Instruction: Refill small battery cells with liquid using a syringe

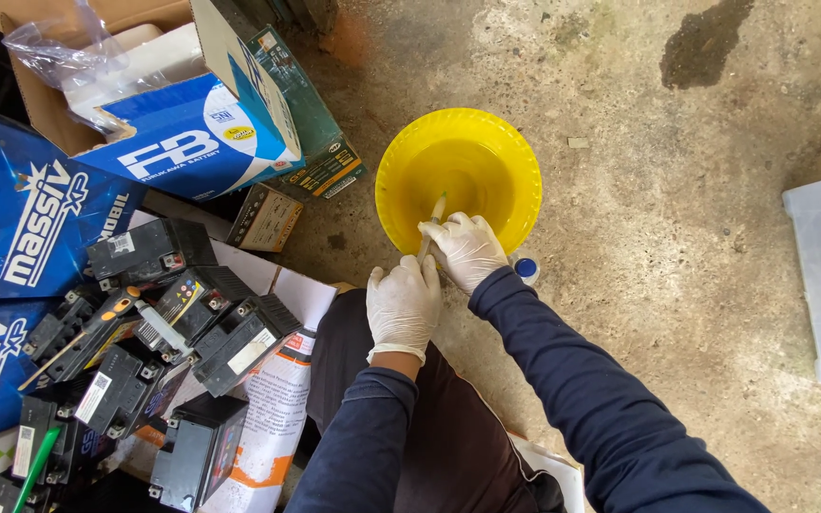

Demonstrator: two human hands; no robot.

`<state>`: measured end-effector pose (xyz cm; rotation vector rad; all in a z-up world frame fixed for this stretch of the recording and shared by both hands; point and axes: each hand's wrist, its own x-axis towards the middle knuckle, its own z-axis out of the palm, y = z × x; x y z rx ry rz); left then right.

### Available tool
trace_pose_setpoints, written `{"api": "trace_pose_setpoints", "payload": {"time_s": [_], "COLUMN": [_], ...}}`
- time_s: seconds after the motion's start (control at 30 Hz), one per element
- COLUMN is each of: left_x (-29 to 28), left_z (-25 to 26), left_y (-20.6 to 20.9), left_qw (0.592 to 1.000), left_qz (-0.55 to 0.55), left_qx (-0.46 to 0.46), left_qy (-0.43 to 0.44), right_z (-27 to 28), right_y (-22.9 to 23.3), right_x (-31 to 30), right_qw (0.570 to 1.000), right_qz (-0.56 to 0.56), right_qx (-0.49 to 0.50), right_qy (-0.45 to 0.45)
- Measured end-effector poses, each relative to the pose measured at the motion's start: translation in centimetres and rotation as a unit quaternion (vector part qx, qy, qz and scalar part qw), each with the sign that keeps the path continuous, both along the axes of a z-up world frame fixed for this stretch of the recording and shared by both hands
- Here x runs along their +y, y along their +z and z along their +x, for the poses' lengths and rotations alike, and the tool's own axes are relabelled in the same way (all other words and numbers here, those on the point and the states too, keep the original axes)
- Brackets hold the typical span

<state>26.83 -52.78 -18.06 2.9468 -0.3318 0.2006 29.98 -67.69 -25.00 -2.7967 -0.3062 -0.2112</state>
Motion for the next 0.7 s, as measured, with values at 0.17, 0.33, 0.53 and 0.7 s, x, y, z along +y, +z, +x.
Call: {"api": "trace_pose_setpoints", "payload": {"time_s": [0.17, 0.33, 0.53, 0.7], "left_x": [-0.2, -0.4, -0.5, -0.6], "left_z": [0.3, 0.7, 0.4, 0.4], "left_y": [1.0, 1.6, 1.1, 1.1], "left_qw": [0.997, 0.991, 0.994, 0.996], "left_qz": [0.008, -0.019, 0.008, 0.018], "left_qx": [0.075, 0.131, 0.107, 0.091], "left_qy": [0.017, 0.026, 0.024, 0.017], "right_z": [0.0, 0.0, -0.1, -0.2], "right_y": [0.0, 0.0, -0.1, -0.2], "right_x": [-0.3, -0.4, -0.3, -0.6], "right_qw": [1.000, 1.000, 1.000, 1.000], "right_qz": [0.015, 0.021, 0.023, 0.022], "right_qx": [0.014, 0.010, 0.007, -0.001], "right_qy": [0.011, 0.003, -0.002, 0.001]}}
